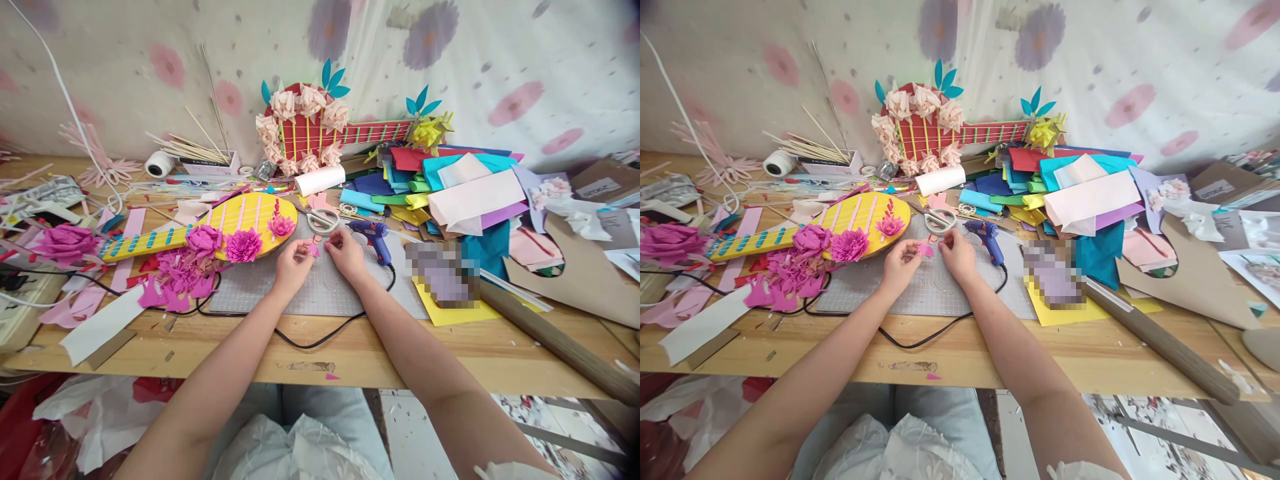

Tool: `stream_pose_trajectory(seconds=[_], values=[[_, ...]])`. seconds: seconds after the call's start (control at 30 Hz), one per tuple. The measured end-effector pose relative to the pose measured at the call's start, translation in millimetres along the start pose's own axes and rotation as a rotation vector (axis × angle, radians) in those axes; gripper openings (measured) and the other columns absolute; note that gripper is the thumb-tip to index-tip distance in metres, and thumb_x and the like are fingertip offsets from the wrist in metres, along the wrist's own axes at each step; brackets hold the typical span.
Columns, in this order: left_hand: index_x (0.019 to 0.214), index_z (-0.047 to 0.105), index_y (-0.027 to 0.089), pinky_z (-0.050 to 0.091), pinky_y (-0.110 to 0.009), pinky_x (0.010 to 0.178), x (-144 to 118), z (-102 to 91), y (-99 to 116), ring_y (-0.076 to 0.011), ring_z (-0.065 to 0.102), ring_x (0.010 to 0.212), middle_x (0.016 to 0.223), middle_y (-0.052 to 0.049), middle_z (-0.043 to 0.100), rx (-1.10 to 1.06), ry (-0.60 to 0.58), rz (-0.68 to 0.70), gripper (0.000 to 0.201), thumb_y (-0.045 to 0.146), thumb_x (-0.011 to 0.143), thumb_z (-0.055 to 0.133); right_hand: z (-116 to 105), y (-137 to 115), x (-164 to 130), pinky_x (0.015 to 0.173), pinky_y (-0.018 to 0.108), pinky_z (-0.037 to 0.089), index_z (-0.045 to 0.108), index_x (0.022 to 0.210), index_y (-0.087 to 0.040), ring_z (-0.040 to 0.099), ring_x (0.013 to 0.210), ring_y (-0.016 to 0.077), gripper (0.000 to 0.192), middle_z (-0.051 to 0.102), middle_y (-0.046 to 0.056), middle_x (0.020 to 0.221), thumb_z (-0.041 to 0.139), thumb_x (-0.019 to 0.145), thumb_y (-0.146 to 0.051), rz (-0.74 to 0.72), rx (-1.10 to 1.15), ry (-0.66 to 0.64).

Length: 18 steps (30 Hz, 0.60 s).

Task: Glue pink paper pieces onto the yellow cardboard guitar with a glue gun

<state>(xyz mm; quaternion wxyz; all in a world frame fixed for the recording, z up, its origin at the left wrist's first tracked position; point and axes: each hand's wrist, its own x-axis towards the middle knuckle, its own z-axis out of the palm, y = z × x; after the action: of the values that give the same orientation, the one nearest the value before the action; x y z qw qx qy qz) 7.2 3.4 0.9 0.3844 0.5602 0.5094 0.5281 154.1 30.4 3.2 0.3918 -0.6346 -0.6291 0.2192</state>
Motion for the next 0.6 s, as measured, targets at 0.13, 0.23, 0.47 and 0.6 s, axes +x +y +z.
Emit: stream_pose_trajectory(seconds=[0.13, 0.23, 0.47, 0.6], values=[[0.083, 0.061, 0.017, 0.047, -0.023, 0.065, 0.0, -0.8, 4.8, -0.0124, 0.061, 0.077, 0.086, -0.004, 0.067, -0.140, 0.000, -0.018, 0.012, 0.024, 0.074, 0.061, -0.8, -2.9, -0.9, 0.085, 0.040, 0.044, 0.056, 0.090, -0.019, 0.056, 0.097, 0.0253, 0.016, 0.066, 0.008, 0.093, 0.056, 0.074, -0.016, -0.116, -0.258, -0.033], [0.089, 0.060, 0.016, 0.048, -0.021, 0.059, 1.7, 1.0, 4.2, -0.0120, 0.061, 0.072, 0.083, -0.004, 0.065, -0.244, -0.039, -0.137, 0.019, 0.023, 0.072, 0.063, -1.1, -3.7, -2.5, 0.088, 0.040, 0.043, 0.058, 0.096, -0.016, 0.054, 0.100, 0.0261, 0.021, 0.064, 0.011, 0.101, 0.056, 0.076, -0.017, -0.150, -0.266, -0.011], [0.078, 0.057, 0.014, 0.051, -0.021, 0.054, 5.4, 2.1, 1.3, -0.0098, 0.060, 0.062, 0.069, 0.000, 0.062, -0.381, -0.026, -0.280, 0.013, 0.020, 0.070, 0.065, -44.6, -14.4, -8.9, 0.076, 0.033, 0.047, 0.061, 0.092, -0.018, 0.060, 0.084, 0.0191, 0.019, 0.066, 0.008, 0.095, 0.055, 0.079, -0.029, -0.137, -0.121, -0.227], [0.071, 0.055, 0.015, 0.052, -0.021, 0.052, 7.0, 0.6, 1.5, -0.0094, 0.059, 0.060, 0.064, 0.002, 0.059, -0.412, 0.017, -0.306, 0.014, 0.022, 0.069, 0.066, -103.2, -7.6, -7.9, 0.059, 0.028, 0.044, 0.060, 0.078, -0.020, 0.059, 0.066, 0.0156, 0.030, 0.066, 0.002, 0.073, 0.055, 0.077, -0.050, 0.038, -0.118, -0.722]])
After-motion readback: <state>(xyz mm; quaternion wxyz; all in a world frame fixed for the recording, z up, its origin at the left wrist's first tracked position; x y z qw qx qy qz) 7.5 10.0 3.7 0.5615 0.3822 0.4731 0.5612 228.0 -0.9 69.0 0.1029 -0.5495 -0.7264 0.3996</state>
